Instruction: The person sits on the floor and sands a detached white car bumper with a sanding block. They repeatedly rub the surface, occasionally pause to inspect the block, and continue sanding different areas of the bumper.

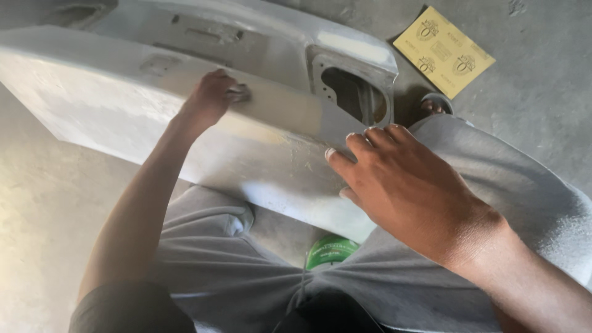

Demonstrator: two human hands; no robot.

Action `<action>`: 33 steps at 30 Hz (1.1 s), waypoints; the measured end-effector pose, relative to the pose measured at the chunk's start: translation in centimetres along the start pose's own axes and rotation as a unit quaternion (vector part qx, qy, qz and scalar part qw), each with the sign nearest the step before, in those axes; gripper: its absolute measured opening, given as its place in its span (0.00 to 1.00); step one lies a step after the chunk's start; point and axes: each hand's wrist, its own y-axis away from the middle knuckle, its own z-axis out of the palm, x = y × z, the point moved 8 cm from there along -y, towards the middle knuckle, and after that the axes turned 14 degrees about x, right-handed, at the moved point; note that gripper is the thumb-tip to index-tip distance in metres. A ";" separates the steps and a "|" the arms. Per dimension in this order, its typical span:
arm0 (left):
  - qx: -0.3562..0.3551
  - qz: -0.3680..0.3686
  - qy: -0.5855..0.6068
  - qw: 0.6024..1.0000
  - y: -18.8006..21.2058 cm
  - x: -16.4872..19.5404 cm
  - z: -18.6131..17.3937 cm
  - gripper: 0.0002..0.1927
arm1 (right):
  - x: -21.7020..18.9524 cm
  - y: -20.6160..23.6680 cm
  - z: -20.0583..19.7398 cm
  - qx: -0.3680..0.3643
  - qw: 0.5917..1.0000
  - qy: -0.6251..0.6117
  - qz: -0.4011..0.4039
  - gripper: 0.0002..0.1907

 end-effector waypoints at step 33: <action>0.109 0.212 0.077 0.968 6.0 5.9 -3.1 0.18 | 0.5 1.1 2.2 -0.081 0.996 -0.021 0.023 0.27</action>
